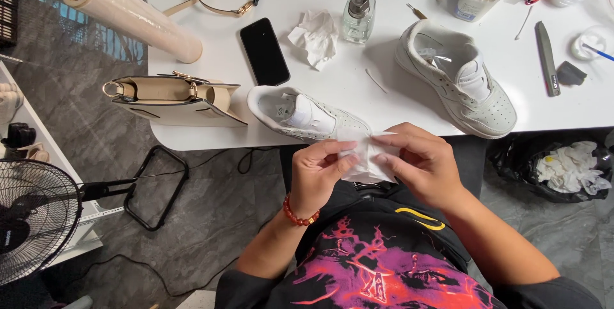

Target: Applying paint to the logo of a sneaker and cleaning the midsole.

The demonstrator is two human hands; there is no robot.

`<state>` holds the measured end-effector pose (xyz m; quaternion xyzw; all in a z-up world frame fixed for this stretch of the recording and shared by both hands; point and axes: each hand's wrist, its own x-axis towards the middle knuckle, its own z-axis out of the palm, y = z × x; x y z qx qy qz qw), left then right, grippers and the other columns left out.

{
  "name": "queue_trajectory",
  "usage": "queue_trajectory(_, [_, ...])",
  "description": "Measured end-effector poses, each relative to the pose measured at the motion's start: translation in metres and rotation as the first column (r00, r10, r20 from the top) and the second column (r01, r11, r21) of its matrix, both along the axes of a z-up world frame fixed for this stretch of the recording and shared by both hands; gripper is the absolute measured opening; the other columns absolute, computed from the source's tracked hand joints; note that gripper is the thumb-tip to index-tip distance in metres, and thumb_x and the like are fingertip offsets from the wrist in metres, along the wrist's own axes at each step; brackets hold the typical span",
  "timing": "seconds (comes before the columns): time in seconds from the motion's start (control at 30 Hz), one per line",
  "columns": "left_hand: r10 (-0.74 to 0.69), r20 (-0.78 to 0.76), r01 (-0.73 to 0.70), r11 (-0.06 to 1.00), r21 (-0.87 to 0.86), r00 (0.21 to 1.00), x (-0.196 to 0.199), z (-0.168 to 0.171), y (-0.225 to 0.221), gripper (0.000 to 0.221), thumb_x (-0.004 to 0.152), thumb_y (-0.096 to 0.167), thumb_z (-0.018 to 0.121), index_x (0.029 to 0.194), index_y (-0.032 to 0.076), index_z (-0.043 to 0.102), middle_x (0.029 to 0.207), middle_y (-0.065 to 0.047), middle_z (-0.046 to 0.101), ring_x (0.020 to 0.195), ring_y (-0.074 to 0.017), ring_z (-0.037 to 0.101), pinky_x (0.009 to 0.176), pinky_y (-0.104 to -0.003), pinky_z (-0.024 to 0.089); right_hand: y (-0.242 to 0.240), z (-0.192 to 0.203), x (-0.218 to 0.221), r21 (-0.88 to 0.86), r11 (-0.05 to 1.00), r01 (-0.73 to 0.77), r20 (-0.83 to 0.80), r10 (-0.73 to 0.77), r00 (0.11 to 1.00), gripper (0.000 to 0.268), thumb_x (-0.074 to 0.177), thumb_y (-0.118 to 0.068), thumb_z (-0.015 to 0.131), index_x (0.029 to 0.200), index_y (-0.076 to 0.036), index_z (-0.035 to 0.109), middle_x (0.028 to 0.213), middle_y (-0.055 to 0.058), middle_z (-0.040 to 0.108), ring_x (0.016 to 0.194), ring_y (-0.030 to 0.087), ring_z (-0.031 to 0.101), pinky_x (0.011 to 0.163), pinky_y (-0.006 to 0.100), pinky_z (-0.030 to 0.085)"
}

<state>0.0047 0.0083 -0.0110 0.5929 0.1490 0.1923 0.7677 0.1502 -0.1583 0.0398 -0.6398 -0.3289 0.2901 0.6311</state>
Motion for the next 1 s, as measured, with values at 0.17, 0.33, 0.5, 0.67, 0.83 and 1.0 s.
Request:
queue_trajectory(0.17, [-0.010, 0.041, 0.003, 0.985, 0.171, 0.999, 0.008, 0.037, 0.004, 0.035, 0.084, -0.010, 0.080, 0.117, -0.005, 0.070, 0.101, -0.006, 0.071, 0.089, -0.0097, 0.071, 0.078, -0.024, 0.061, -0.001, 0.009, -0.001, -0.150, 0.989, 0.013, 0.175, 0.014, 0.984, 0.049, 0.071, -0.004, 0.087, 0.117, -0.006, 0.074, 0.106, 0.004, 0.069, 0.072, 0.005, 0.055, 0.056, 0.020, 0.042])
queue_trajectory(0.33, [-0.005, 0.066, -0.018, 0.943, 0.332, 0.998, 0.007, 0.045, 0.006, 0.045, 0.079, -0.011, 0.082, 0.123, -0.005, 0.069, 0.102, -0.008, 0.068, 0.090, -0.0100, 0.068, 0.079, -0.024, 0.060, 0.002, 0.017, -0.005, -0.071, 0.997, -0.021, 0.221, 0.036, 0.975, 0.056, 0.072, -0.002, 0.085, 0.125, -0.005, 0.069, 0.108, 0.005, 0.067, 0.085, 0.008, 0.060, 0.066, 0.021, 0.047])
queue_trajectory(0.5, [0.114, 0.111, -0.160, 0.695, 0.701, 0.987, 0.008, 0.063, 0.005, 0.048, 0.073, -0.007, 0.087, 0.118, 0.002, 0.073, 0.097, -0.008, 0.070, 0.078, -0.0135, 0.068, 0.071, -0.024, 0.057, 0.007, 0.028, -0.007, -0.118, 0.991, 0.061, 0.427, -0.005, 0.904, 0.036, 0.078, -0.002, 0.082, 0.113, -0.004, 0.073, 0.095, 0.005, 0.070, 0.080, 0.011, 0.067, 0.068, 0.026, 0.053])
queue_trajectory(0.67, [0.104, 0.062, -0.109, 0.549, 0.829, 0.993, 0.018, 0.079, 0.013, 0.037, 0.079, -0.003, 0.080, 0.115, 0.001, 0.072, 0.100, -0.009, 0.069, 0.087, -0.0216, 0.072, 0.077, -0.030, 0.060, 0.009, 0.037, 0.011, -0.322, 0.946, -0.032, 0.305, 0.136, 0.943, 0.027, 0.079, -0.004, 0.078, 0.106, -0.004, 0.075, 0.085, 0.004, 0.068, 0.069, 0.013, 0.065, 0.060, 0.027, 0.052])
queue_trajectory(0.83, [0.024, -0.139, 0.101, 0.570, 0.816, 0.990, 0.029, 0.088, 0.032, 0.023, 0.078, 0.004, 0.083, 0.100, 0.005, 0.079, 0.089, -0.010, 0.065, 0.081, -0.0249, 0.069, 0.073, -0.033, 0.056, 0.016, 0.026, 0.044, -0.465, 0.849, -0.250, 0.043, 0.304, 0.952, 0.020, 0.088, -0.015, 0.077, 0.102, -0.001, 0.079, 0.079, 0.008, 0.059, 0.070, 0.017, 0.053, 0.061, 0.031, 0.045])
queue_trajectory(1.0, [-0.284, -0.204, 0.327, 0.918, 0.224, 0.937, 0.035, 0.071, 0.034, 0.032, 0.086, 0.012, 0.079, 0.115, 0.001, 0.069, 0.105, -0.006, 0.075, 0.092, -0.0086, 0.072, 0.079, -0.021, 0.060, 0.021, 0.027, 0.059, -0.396, 0.791, -0.467, -0.247, 0.398, 0.884, 0.023, 0.093, -0.019, 0.067, 0.103, 0.000, 0.075, 0.080, 0.001, 0.073, 0.076, 0.005, 0.061, 0.067, 0.025, 0.051])
